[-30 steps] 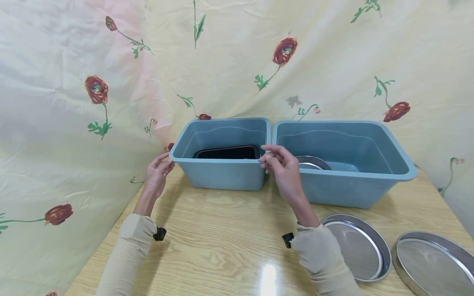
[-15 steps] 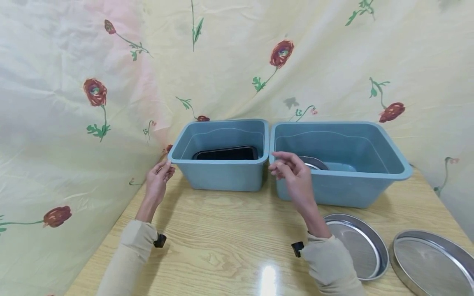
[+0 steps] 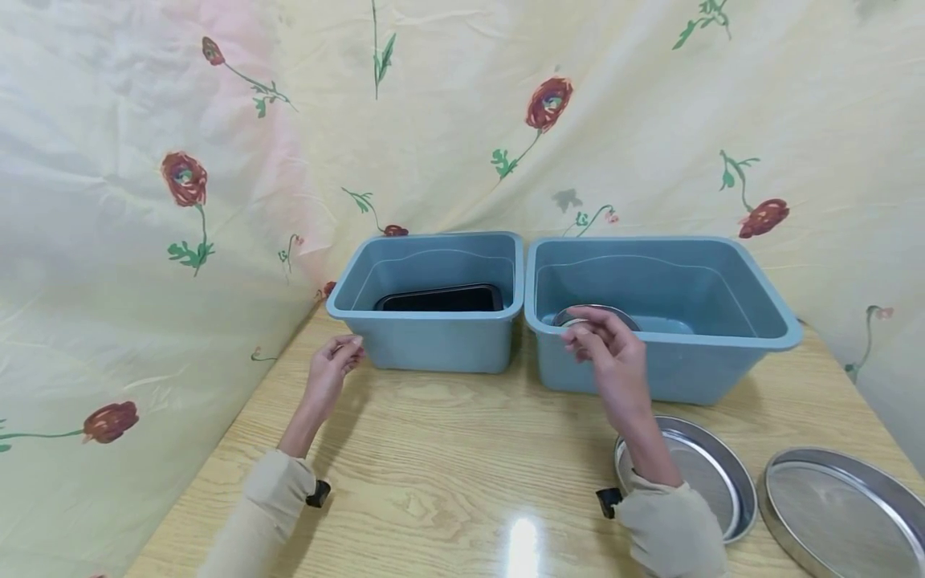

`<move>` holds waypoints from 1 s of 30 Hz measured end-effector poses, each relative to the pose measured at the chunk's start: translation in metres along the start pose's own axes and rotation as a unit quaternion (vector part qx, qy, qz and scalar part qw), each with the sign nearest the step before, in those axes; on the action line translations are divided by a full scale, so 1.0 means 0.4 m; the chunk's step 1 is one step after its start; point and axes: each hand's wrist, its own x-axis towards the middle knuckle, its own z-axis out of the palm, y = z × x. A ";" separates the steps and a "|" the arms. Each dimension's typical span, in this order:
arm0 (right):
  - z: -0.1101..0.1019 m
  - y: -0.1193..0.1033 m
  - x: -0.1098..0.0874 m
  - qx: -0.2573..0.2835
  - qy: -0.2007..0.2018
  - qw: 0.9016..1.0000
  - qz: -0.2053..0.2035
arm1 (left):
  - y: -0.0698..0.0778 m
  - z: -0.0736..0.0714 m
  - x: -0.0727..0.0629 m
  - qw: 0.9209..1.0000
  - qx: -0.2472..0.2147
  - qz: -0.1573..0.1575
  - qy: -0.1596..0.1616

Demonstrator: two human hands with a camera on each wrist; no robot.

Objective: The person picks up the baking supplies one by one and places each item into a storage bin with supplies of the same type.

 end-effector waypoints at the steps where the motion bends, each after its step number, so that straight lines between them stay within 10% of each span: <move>1: -0.006 -0.001 -0.002 -0.003 0.001 1.000 0.001 | -0.002 0.009 -0.005 1.000 0.011 0.003 -0.008; 22: -0.116 0.013 -0.046 0.008 0.042 0.999 -0.010 | -0.003 0.168 -0.123 0.972 0.052 0.074 -0.217; 30: -0.156 0.010 -0.060 -0.024 0.060 0.998 -0.003 | -0.014 0.224 -0.144 0.964 0.064 0.079 -0.247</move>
